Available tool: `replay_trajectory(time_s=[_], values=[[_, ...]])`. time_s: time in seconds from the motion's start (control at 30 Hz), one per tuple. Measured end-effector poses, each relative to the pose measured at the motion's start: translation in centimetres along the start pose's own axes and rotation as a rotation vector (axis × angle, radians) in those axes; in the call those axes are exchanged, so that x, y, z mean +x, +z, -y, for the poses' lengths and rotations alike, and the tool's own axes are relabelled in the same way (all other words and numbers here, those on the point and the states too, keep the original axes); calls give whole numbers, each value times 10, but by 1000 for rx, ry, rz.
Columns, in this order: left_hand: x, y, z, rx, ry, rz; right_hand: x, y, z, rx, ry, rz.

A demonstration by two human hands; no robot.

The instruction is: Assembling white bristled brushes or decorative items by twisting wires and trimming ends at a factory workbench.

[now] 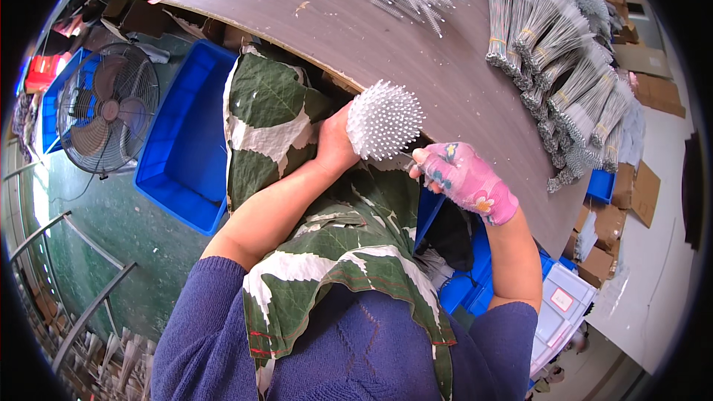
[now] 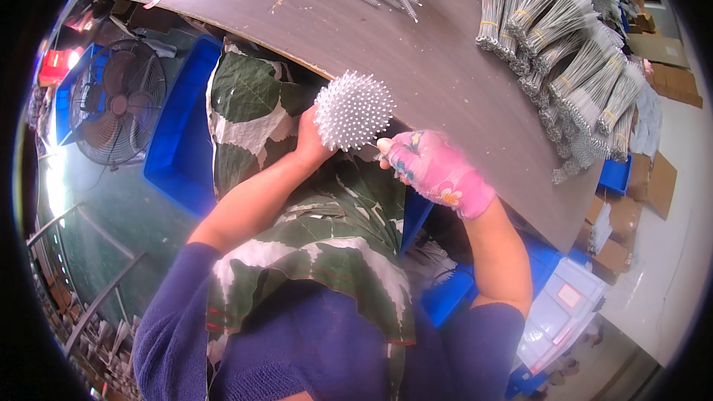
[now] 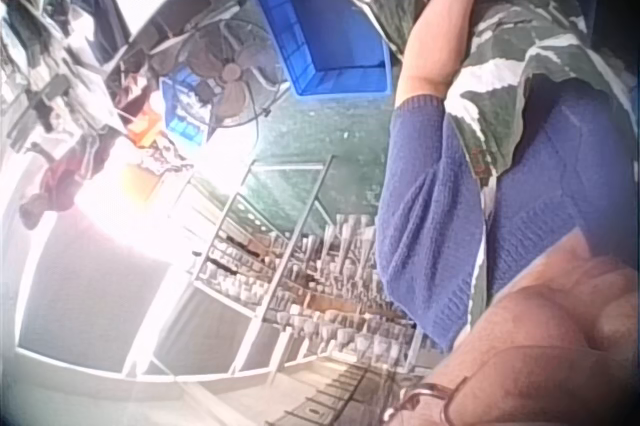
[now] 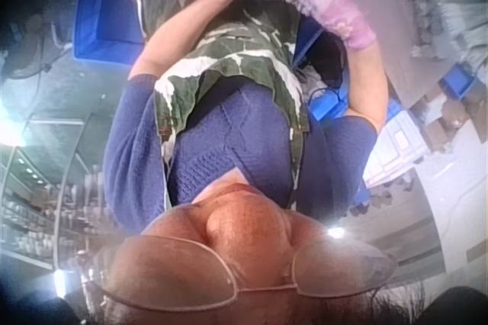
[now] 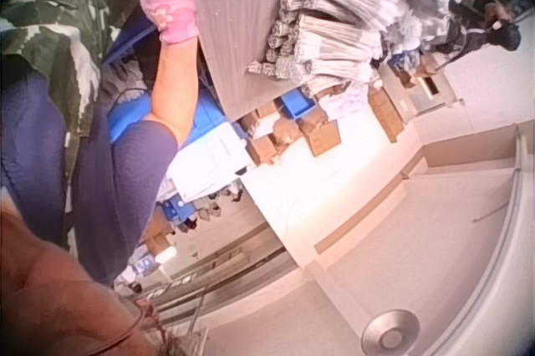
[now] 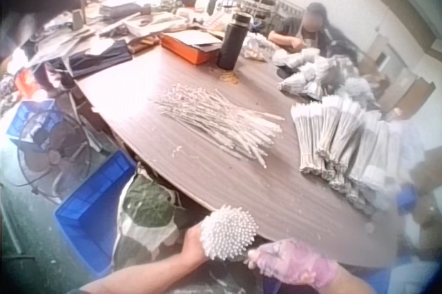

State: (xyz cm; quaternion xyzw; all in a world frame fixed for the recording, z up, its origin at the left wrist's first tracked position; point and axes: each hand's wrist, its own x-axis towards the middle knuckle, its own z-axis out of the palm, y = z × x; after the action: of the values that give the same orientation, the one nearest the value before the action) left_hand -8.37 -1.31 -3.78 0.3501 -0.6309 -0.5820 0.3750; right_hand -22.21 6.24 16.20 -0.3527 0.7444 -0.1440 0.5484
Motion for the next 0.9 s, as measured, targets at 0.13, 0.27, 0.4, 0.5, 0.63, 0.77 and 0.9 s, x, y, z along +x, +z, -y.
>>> replay_trajectory(time_s=[0.13,0.27,0.4,0.5,0.63,0.77,0.9], values=[[1,-3,-5,116,33,18,7,5,-8,-38,-6,6],[0,-3,-6,92,29,-7,10,8,-10,24,-2,-12],[1,-4,-11,124,17,5,9,11,-10,53,-7,-35],[1,-2,-10,118,28,2,12,17,-14,113,-63,-60],[0,-3,-11,109,-9,8,5,15,-16,191,-66,-31],[0,-2,-8,50,2,-9,-1,15,-21,200,56,9],[0,-1,-8,54,-32,4,2,20,-25,232,9,-18]])
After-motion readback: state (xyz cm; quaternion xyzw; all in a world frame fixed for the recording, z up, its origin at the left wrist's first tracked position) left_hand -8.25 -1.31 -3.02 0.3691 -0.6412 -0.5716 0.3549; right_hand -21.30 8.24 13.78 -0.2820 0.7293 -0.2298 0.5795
